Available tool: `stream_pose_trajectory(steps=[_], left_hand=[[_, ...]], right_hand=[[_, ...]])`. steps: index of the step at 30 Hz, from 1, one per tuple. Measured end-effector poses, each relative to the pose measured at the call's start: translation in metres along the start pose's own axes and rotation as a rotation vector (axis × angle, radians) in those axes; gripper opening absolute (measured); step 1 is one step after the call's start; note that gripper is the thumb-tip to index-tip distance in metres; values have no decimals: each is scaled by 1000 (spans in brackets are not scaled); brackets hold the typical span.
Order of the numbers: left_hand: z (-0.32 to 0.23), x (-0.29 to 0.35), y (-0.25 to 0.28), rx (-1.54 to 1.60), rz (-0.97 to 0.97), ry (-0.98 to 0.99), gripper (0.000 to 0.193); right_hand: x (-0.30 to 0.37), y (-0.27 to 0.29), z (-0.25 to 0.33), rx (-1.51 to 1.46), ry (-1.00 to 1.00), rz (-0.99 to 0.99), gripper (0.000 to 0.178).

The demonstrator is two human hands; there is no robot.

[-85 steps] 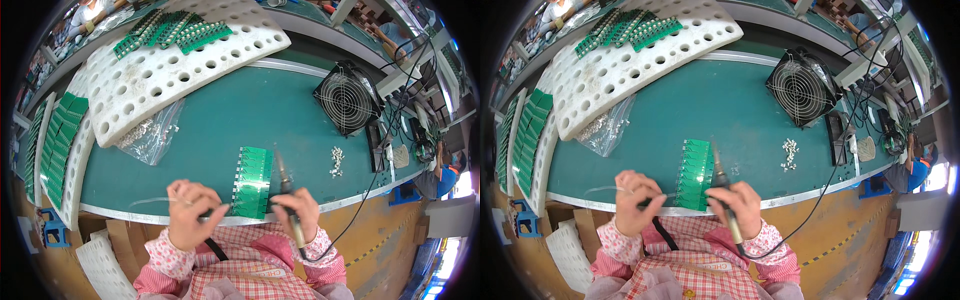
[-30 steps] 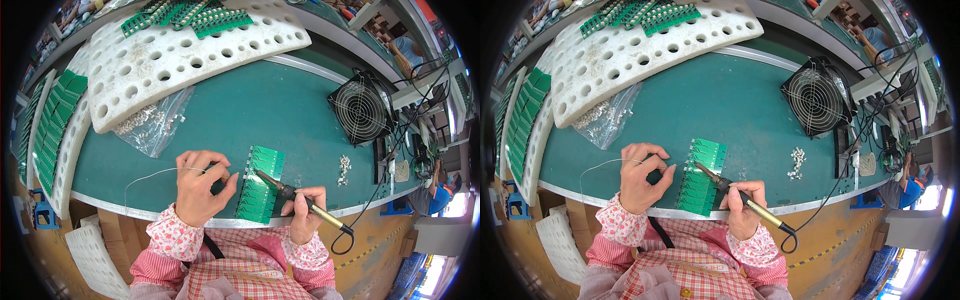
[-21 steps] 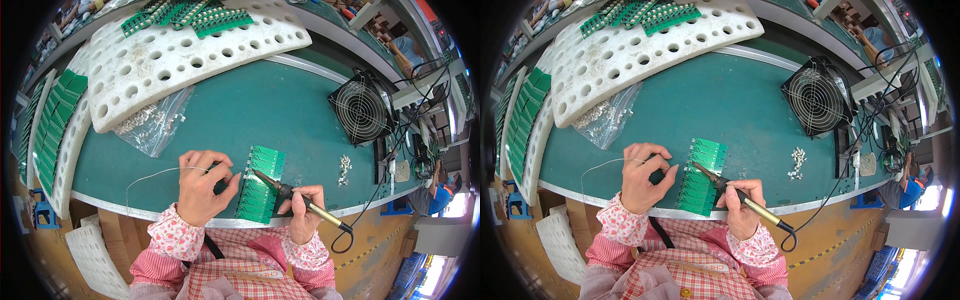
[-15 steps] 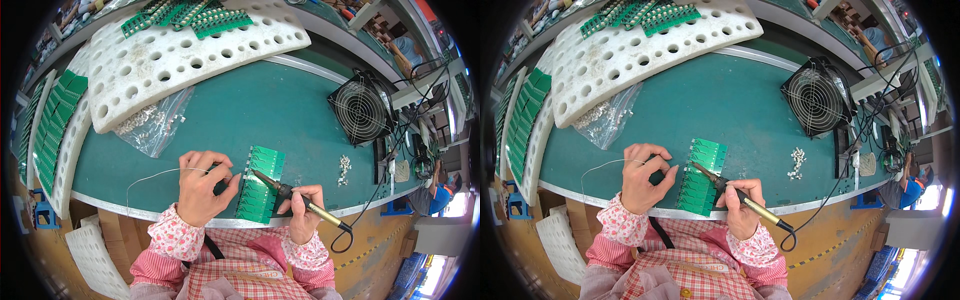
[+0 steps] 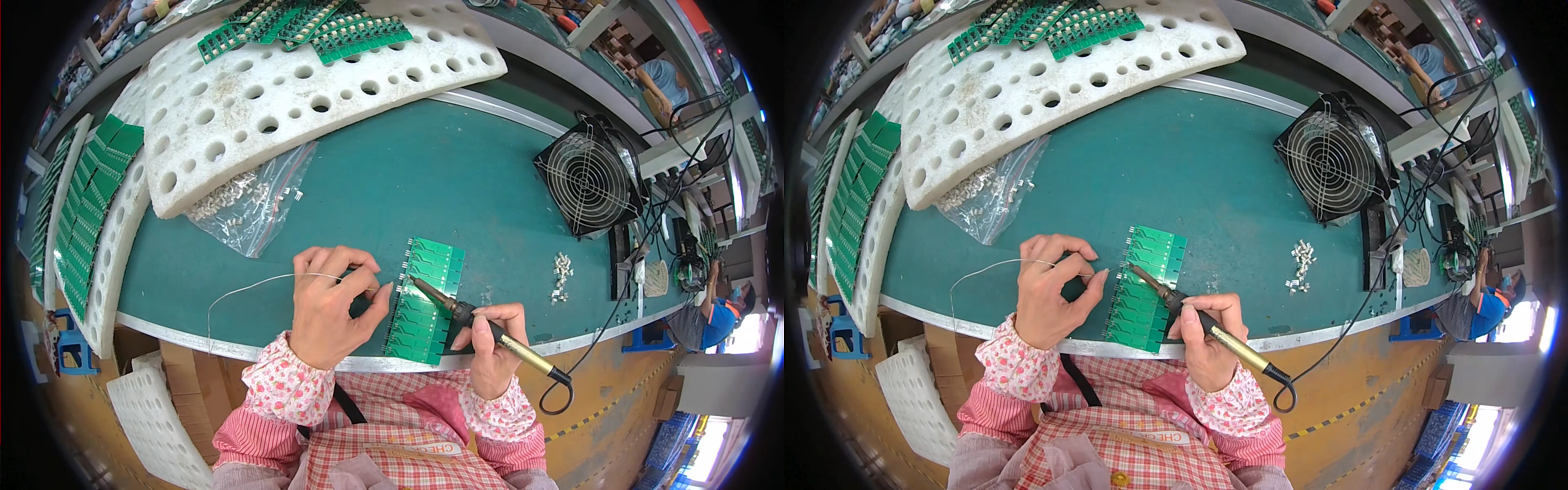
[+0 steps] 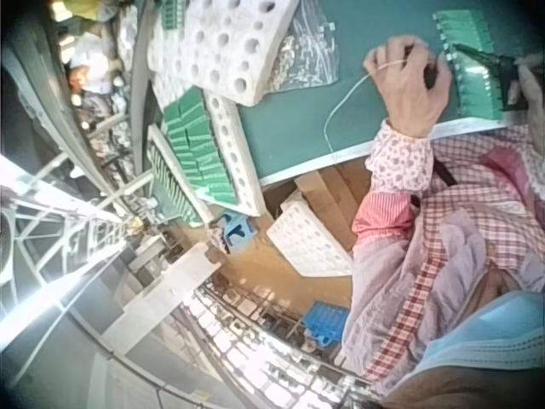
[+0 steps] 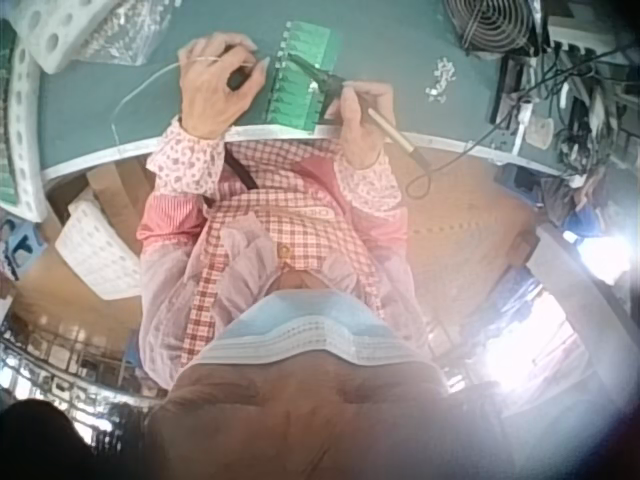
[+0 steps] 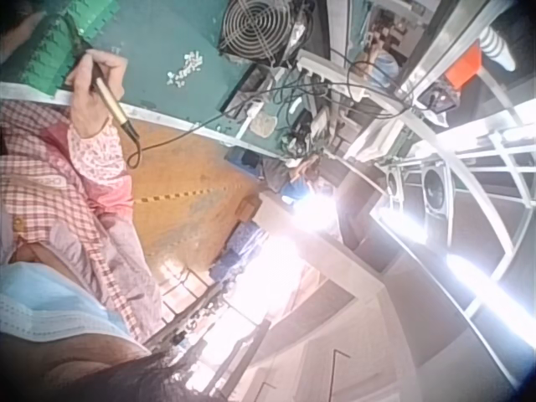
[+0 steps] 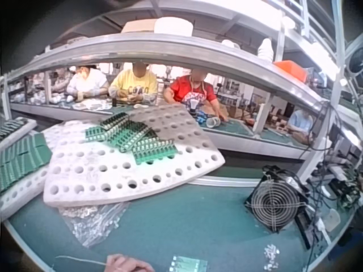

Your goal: The person picks up circuit boards and solders components onto them using a soldering iron and solder wire.

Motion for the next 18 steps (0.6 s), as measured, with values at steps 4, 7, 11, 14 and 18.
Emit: stream_pose_trajectory(steps=[4,7,11,14,18], left_hand=[[0,0,0,-1,4,-4,20],[0,1,0,-1,3,-2,20],[0,0,0,-5,-3,-2,20],[0,1,0,-8,-7,-5,20],[0,1,1,-2,-25,-5,20]], right_hand=[[0,0,0,-7,4,-17,13],[0,-1,0,-7,15,-29,13],[1,-1,0,-5,14,-31,12],[1,-1,0,1,19,-28,13],[3,1,-3,-50,24,-80,13]])
Point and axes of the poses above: each hand's wrist, its own x-axis away from the middle knuckle, its own y-axis out of the back of the hand, z = x × y, the point moved 3 cm from there along -x, towards the middle knuckle, and after that the axes turned 14 degrees about -z, right-handed, at the moved point
